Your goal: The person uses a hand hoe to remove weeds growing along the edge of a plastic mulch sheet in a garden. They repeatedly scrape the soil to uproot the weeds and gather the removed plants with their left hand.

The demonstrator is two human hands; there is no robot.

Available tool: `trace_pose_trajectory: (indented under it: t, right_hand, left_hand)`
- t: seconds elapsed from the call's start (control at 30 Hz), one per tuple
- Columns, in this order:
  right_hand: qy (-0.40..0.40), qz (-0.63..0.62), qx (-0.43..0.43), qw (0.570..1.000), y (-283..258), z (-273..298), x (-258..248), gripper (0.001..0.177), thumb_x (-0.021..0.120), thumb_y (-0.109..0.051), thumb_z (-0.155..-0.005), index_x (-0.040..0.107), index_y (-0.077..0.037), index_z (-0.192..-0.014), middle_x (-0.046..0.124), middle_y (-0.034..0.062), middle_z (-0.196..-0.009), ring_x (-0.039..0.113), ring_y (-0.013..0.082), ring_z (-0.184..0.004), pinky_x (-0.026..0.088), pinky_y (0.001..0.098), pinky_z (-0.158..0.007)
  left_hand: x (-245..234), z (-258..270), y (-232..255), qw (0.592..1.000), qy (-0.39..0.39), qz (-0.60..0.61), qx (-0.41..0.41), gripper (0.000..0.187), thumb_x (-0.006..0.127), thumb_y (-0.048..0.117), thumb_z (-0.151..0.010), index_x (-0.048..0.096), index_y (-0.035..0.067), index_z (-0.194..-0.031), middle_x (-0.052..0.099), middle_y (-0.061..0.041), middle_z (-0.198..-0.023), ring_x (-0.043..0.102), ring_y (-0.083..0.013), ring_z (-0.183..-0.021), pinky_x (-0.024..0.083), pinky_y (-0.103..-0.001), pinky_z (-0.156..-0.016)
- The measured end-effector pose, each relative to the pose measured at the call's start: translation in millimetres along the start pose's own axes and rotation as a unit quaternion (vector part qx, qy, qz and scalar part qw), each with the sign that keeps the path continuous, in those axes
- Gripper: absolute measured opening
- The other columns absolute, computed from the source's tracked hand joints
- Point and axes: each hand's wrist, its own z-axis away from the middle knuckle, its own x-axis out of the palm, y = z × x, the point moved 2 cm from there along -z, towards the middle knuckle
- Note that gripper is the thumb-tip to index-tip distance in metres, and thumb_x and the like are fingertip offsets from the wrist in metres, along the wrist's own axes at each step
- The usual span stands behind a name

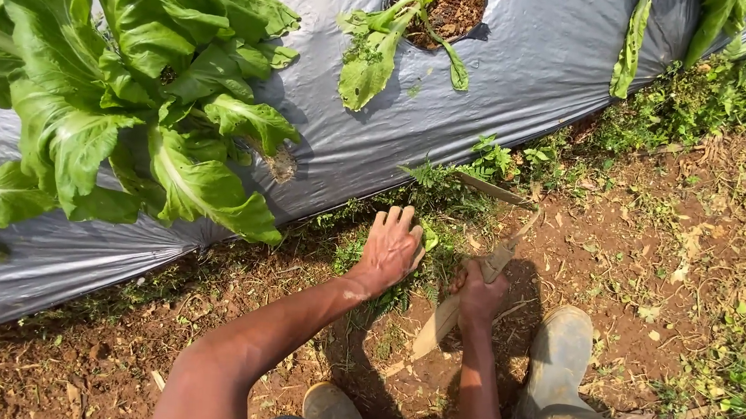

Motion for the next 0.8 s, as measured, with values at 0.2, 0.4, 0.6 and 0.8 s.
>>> trace_pose_trajectory:
  t: [0.2, 0.4, 0.6, 0.8]
  right_hand:
    - [0.057, -0.053, 0.02, 0.997, 6.3, -10.4, -7.1, 0.014, 0.066, -0.008, -0.085, 0.056, -0.003, -0.075, 0.048, 0.009, -0.049, 0.051, 0.0176, -0.04, 0.046, 0.0349, -0.041]
    - [-0.011, 0.022, 0.039, 0.999, 34.0, -15.5, 1.5, 0.017, 0.063, -0.009, -0.087, 0.06, -0.006, -0.07, 0.047, 0.0059, -0.048, 0.047, 0.0147, -0.039, 0.043, 0.0319, -0.039]
    - [-0.04, -0.034, 0.061, 0.997, 49.2, -6.1, 1.3, 0.019, 0.06, -0.012, -0.093, 0.058, -0.007, -0.075, 0.048, 0.0023, -0.051, 0.048, 0.0122, -0.04, 0.047, 0.0301, -0.043]
    - [0.035, -0.104, 0.082, 0.991, 80.9, -34.5, -8.4, 0.018, 0.064, -0.016, -0.09, 0.052, -0.003, -0.095, 0.047, 0.0029, -0.053, 0.05, 0.0135, -0.041, 0.046, 0.0315, -0.042]
  left_hand:
    - [-7.1, -66.8, 14.6, 0.507, 0.331, 0.74, -0.292, 0.026, 0.045, 0.027, -0.102, 0.063, 0.021, -0.119, 0.047, -0.005, -0.139, 0.042, -0.0214, -0.139, 0.027, -0.045, -0.123]
    - [6.7, -99.8, 11.0, 0.609, 0.248, 0.643, -0.392, 0.039, 0.047, 0.019, -0.098, 0.051, 0.008, -0.136, 0.052, -0.014, -0.13, 0.051, -0.0239, -0.122, 0.044, -0.04, -0.1]
    - [6.7, -111.6, 26.3, 0.399, 0.096, 0.884, -0.224, 0.05, 0.028, 0.025, -0.105, 0.037, 0.011, -0.152, 0.045, -0.013, -0.145, 0.043, -0.0273, -0.132, 0.035, -0.039, -0.113]
    - [12.7, -2.7, -52.4, 0.953, -0.091, -0.283, 0.056, 0.055, 0.023, 0.03, -0.108, 0.027, 0.01, -0.159, 0.029, -0.016, -0.164, 0.028, -0.0233, -0.152, 0.019, -0.041, -0.127]
